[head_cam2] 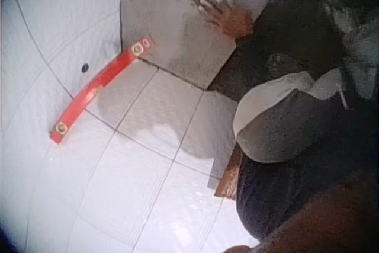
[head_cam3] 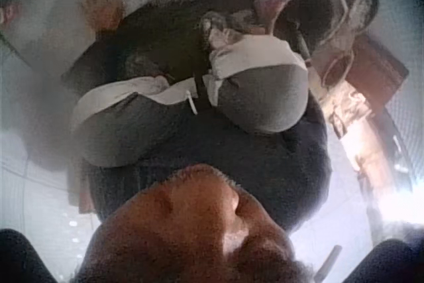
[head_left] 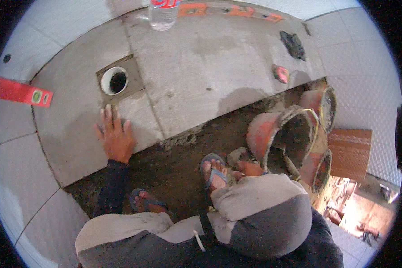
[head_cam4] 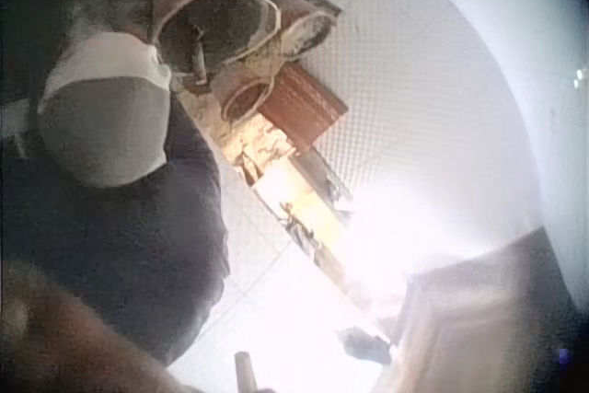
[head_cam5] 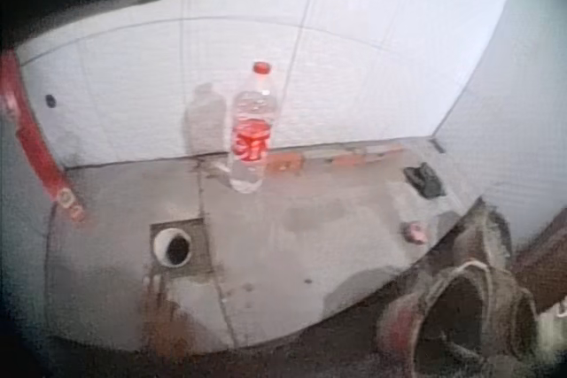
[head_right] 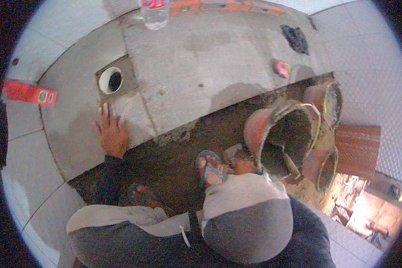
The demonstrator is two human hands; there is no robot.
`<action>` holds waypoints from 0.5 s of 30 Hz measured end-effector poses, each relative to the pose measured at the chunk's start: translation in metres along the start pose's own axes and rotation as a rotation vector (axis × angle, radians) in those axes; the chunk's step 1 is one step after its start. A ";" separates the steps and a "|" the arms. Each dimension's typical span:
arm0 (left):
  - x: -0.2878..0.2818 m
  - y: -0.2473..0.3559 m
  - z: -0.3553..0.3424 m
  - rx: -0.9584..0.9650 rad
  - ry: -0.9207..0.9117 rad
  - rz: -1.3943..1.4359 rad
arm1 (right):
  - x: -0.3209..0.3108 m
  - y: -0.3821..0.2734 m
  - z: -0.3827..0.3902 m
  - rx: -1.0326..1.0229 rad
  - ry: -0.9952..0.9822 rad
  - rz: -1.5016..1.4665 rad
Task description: The person installs floor tiles in a tiled room, using a rubber mallet to tap tiles into place and a spirit level to check alignment. They apply cement mortar around a floor drain using a trowel and mark a tile with a red marker before placing it. The person also pours cement from a bucket onto the floor to prepare the surface.
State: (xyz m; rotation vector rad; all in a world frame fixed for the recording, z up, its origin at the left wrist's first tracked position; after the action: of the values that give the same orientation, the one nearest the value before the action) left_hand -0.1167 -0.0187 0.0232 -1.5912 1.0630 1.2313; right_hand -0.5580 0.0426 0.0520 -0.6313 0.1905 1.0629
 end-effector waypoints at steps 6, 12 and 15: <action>0.007 0.000 0.001 0.001 -0.035 -0.035 | 0.012 0.016 0.087 0.020 0.485 -0.578; -0.005 -0.009 0.002 -0.006 0.043 0.031 | 0.020 0.069 -0.020 -0.083 0.785 -0.367; -0.009 -0.023 -0.007 -0.072 0.098 0.170 | 0.025 0.094 -0.040 -0.060 0.791 -0.325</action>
State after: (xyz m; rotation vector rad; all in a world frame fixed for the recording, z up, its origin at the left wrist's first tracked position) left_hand -0.0947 -0.0181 0.0364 -1.6577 1.2502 1.3271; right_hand -0.6208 0.0698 -0.0278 -1.0772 0.7167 0.4636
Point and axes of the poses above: each hand's wrist, its own z-axis away from the middle knuckle, its own x-axis out of the palm, y = z × x, the point moved 10 cm from there along -z, towards the middle knuckle, and after that the axes turned 13 degrees about -z, right-handed, at the moved point
